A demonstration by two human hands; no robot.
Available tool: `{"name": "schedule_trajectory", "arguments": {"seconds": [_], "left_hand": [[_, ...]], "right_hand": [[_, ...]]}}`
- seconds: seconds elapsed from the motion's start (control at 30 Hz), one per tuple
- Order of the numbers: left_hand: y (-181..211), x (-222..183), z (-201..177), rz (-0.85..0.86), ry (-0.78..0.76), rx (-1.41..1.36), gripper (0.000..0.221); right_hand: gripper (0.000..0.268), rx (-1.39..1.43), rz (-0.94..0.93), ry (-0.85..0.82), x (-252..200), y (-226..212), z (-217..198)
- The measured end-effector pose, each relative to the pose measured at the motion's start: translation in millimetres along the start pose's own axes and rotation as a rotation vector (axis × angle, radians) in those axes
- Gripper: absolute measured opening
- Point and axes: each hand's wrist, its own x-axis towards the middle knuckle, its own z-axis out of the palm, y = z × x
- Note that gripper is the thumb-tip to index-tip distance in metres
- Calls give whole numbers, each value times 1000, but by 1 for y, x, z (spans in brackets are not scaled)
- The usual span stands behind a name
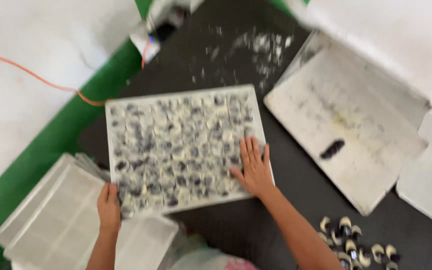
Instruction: Arranging small, filled dough portions onto a baking tray in a grid pattern and flattening them by hand.
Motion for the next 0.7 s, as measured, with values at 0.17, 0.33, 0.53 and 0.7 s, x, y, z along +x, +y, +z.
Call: {"name": "schedule_trajectory", "arguments": {"seconds": [0.17,0.33,0.53,0.7], "left_hand": [[-18,3,5,-10,46,-122,27],[-15,9,8,-4,50,-89,28],[26,-10,1,-193,-3,-156,40],[17,-6,-1,-290,13,-60,36]], "right_hand": [[80,221,43,-88,-5,19,3],[77,33,57,-45,20,14,8],[95,398,43,-140,134,-44,16],[92,-69,-22,-22,150,-56,57]]}}
